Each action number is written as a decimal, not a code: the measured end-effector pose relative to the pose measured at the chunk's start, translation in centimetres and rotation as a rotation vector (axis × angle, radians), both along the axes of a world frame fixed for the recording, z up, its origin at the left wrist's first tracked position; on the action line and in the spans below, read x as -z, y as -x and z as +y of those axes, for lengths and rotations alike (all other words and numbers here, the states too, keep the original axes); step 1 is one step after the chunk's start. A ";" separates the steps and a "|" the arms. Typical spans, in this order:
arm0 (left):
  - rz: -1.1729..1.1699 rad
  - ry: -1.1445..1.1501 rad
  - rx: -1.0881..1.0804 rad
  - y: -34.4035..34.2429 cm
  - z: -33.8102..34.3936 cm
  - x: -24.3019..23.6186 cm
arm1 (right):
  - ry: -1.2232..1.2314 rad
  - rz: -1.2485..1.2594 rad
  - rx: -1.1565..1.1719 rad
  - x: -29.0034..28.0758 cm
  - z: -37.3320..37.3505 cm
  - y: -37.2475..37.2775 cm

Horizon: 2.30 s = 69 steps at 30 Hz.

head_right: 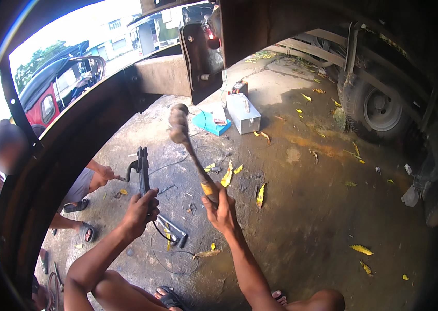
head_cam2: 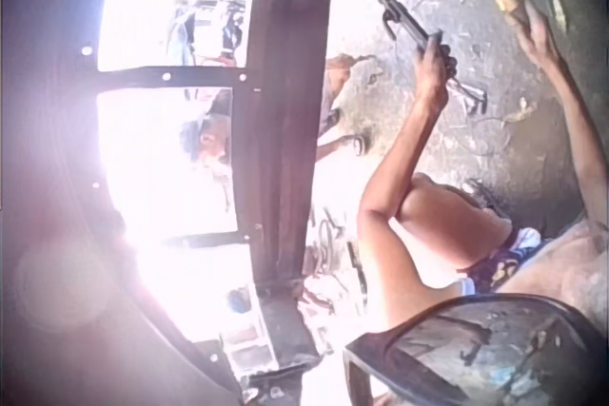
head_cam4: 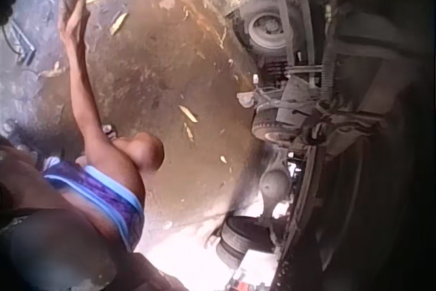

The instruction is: The person welds a metal frame using a handheld welding torch, then uses a hammer to tap the welded area. The person repeats welding and hammering on different sections of the frame.

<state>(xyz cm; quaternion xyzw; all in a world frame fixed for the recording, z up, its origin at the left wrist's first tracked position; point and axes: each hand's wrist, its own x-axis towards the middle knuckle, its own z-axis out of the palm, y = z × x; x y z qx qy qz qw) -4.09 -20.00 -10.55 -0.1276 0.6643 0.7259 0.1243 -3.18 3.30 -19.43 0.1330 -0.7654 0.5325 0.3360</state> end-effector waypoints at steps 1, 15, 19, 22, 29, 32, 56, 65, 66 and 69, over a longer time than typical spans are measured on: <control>-0.002 0.005 -0.008 0.0 0.1 -0.1 | -0.012 0.075 0.033 -1.1 -0.7 0.4; -0.008 -0.014 0.022 -0.8 -0.3 -0.3 | -0.148 0.210 0.428 -13.1 0.7 5.8; -0.016 -0.017 0.020 -1.1 -0.1 -0.9 | -0.196 0.241 0.487 -11.8 1.0 4.3; -0.030 -0.027 0.020 -0.5 -0.4 -0.3 | -0.278 0.199 0.574 -12.1 2.6 4.4; -0.070 -0.054 0.035 0.3 -0.4 1.1 | -0.415 0.227 0.585 -12.4 5.0 2.8; -0.077 -0.094 0.056 0.3 -0.4 0.6 | -0.430 0.142 0.583 -13.8 6.2 2.7; -0.077 -0.173 0.007 0.1 -1.5 1.2 | -0.254 0.110 0.486 -12.1 5.3 3.5; -0.094 -0.195 -0.001 0.0 -1.2 0.5 | -0.361 0.407 0.460 -13.2 3.3 1.1; -0.098 -0.201 0.003 0.1 -1.2 0.7 | -0.367 0.429 0.471 -13.2 3.5 1.2; -0.092 -0.202 0.016 0.3 -0.8 0.8 | -0.328 0.315 0.551 -12.3 4.1 3.1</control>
